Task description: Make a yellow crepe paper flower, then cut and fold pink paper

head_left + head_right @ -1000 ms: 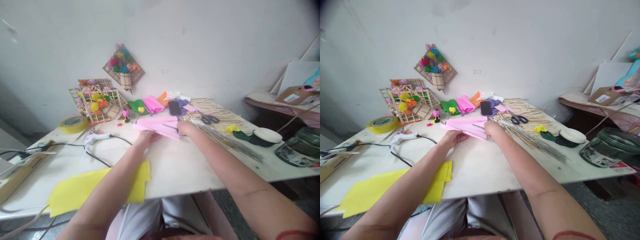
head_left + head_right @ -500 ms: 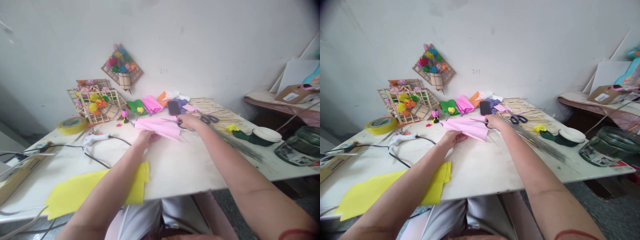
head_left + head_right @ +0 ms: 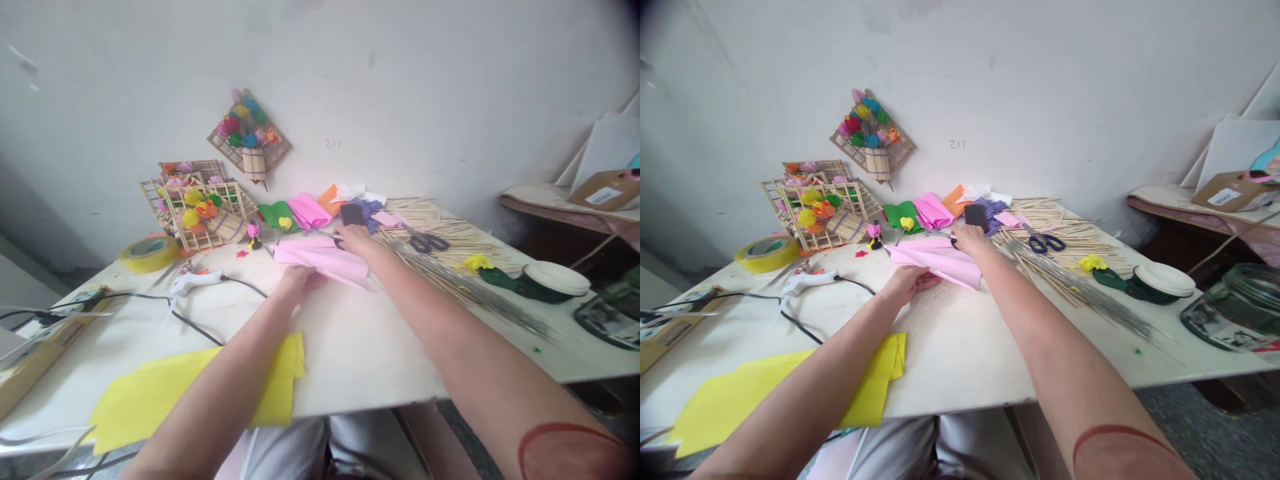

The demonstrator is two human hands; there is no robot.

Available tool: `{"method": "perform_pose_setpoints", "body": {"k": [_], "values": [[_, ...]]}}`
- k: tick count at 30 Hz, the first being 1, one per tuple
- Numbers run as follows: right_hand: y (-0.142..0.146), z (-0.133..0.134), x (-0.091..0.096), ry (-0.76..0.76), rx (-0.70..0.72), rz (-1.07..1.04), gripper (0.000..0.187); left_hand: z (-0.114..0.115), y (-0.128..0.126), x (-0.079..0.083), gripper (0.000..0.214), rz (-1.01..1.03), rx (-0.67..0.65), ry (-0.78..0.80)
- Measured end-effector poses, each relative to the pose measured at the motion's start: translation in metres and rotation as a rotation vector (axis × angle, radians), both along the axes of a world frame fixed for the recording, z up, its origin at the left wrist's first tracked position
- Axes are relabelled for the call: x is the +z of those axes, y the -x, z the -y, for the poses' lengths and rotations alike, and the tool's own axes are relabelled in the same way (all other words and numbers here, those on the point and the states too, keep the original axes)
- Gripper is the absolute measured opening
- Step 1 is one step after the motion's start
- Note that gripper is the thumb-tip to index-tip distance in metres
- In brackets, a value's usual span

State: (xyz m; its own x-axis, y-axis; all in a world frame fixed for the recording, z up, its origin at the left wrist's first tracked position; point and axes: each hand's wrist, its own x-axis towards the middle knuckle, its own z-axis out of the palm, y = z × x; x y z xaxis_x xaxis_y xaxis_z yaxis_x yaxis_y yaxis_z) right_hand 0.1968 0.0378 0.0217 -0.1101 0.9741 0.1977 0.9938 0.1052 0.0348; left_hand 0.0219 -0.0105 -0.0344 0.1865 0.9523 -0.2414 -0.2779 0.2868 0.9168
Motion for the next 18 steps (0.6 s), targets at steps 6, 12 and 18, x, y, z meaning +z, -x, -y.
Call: {"method": "perform_pose_setpoints", "body": {"k": [6,12,18], "values": [[-0.001,-0.023,-0.008,0.074,0.133,0.036,0.039,0.0,0.0,-0.003,0.007,-0.019,0.008,-0.03],[-0.005,-0.028,-0.017,0.042,0.189,0.072,0.038,0.0,-0.001,-0.005,0.004,-0.064,0.016,-0.017],[-0.004,-0.027,-0.013,-0.017,0.195,0.058,0.038,0.001,-0.004,-0.007,0.005,-0.021,0.042,-0.022]]}}
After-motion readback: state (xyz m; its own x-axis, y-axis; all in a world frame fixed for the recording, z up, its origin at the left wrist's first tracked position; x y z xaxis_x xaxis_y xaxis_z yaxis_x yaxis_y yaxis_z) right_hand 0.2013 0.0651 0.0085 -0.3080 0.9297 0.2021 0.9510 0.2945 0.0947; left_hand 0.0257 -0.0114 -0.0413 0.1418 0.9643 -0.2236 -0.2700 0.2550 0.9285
